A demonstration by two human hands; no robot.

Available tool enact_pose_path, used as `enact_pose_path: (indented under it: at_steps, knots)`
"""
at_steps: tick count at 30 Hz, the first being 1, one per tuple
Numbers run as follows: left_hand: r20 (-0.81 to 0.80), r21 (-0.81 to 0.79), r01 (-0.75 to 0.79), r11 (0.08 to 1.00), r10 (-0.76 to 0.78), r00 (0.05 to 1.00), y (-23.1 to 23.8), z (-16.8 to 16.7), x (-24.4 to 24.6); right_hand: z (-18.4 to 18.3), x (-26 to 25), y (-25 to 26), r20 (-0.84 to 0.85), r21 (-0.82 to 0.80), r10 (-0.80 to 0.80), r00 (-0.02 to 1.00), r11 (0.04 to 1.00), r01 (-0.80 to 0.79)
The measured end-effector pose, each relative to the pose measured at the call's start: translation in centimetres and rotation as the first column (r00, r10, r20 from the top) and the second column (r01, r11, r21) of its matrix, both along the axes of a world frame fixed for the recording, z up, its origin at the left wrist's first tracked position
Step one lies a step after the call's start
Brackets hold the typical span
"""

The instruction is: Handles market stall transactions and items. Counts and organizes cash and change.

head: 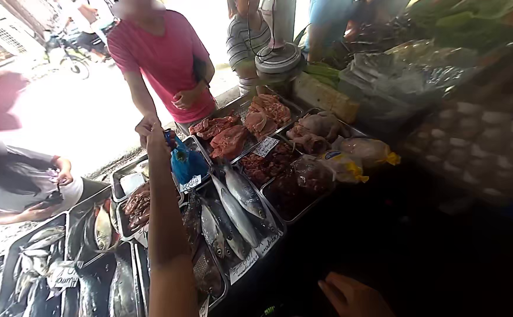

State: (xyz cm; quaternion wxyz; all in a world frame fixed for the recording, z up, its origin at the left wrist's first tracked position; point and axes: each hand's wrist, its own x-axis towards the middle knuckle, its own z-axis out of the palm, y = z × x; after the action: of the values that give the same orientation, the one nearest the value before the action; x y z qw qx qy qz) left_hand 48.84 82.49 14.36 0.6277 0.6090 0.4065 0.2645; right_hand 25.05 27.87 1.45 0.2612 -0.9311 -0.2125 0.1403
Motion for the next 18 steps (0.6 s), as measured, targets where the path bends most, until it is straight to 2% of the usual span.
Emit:
enact_pose_path:
  at_steps: [3, 7, 11, 18]
  knots:
    - [0.046, 0.037, 0.029, 0.999, -0.030, 0.998, 0.4, -0.5, 0.2, -0.2, -0.3, 0.2, 0.020, 0.000, 0.002, 1.000, 1.000, -0.002]
    - [0.212, 0.112, 0.117, 0.987, -0.139, 0.967, -0.5, -0.3, 0.0, -0.5, -0.7, 0.5, -0.013, 0.008, 0.005, 1.000, 1.000, -0.005]
    - [0.227, 0.187, 0.116, 0.975, -0.158, 0.961, -0.6, -1.0, -0.1, -0.7, -1.0, 0.7, -0.040, 0.002, 0.002, 0.999, 1.000, -0.002]
    - [0.319, 0.146, 0.108, 0.983, -0.150, 0.936, 0.6, -3.2, 1.0, -1.1, -1.8, 1.0, -0.043, -0.004, -0.058, 0.997, 0.998, 0.058]
